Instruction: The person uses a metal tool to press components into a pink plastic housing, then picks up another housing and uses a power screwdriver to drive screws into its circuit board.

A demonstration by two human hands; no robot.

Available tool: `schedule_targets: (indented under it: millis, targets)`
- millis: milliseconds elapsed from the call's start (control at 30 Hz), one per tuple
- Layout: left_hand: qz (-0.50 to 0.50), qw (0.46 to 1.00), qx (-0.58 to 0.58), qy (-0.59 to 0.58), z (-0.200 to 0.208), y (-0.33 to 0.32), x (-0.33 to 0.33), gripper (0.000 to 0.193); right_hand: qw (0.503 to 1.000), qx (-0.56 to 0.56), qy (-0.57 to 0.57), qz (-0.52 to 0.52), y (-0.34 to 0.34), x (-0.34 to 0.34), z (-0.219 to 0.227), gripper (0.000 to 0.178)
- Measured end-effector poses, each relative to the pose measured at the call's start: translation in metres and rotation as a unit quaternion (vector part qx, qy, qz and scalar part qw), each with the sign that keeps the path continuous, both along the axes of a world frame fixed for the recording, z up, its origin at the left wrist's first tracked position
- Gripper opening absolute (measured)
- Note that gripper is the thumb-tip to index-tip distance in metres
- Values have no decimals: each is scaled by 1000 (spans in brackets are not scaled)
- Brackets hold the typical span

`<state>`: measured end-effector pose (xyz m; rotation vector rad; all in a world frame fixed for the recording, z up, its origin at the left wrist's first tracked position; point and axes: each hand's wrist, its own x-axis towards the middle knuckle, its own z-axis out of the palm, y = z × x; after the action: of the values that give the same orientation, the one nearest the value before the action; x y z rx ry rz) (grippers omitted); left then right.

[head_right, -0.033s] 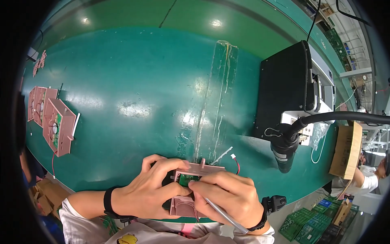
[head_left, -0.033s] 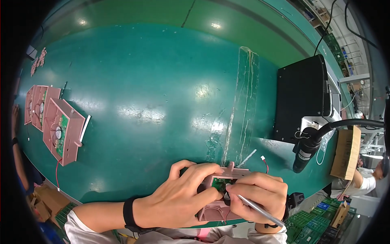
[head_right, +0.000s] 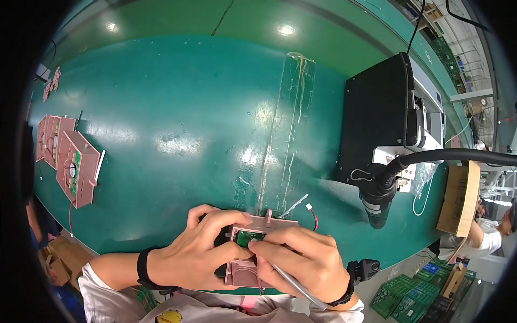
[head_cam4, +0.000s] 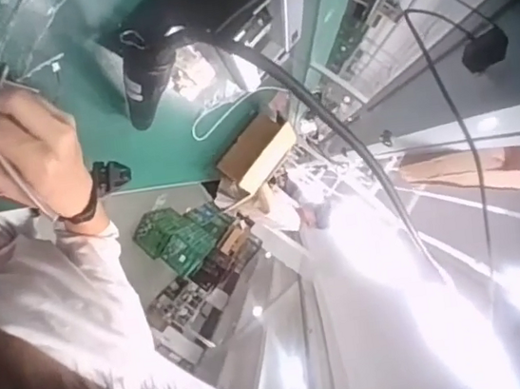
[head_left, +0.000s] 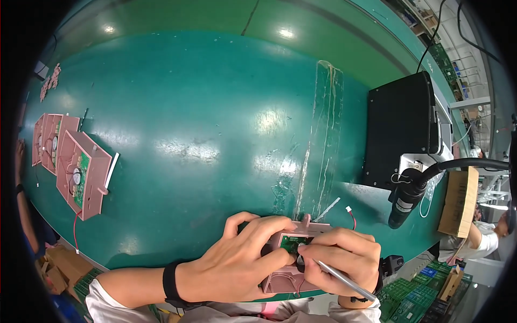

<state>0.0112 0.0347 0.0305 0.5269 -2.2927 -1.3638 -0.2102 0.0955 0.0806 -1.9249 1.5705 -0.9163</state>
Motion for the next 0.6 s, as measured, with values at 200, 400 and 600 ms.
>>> schedule_targets:
  millis: [200,400,600]
  targets:
    - [-1,1000,-11,-4,-2,0,-1,43,998,12,48,27,0,-2,5,16]
    - [-8,999,-38,-12,-8,1,-1,49,998,-8,63,-1,3,1,0,16]
    - [6,1000,-10,2,-2,0,-3,38,999,-17,34,-18,4,0,-6,14]
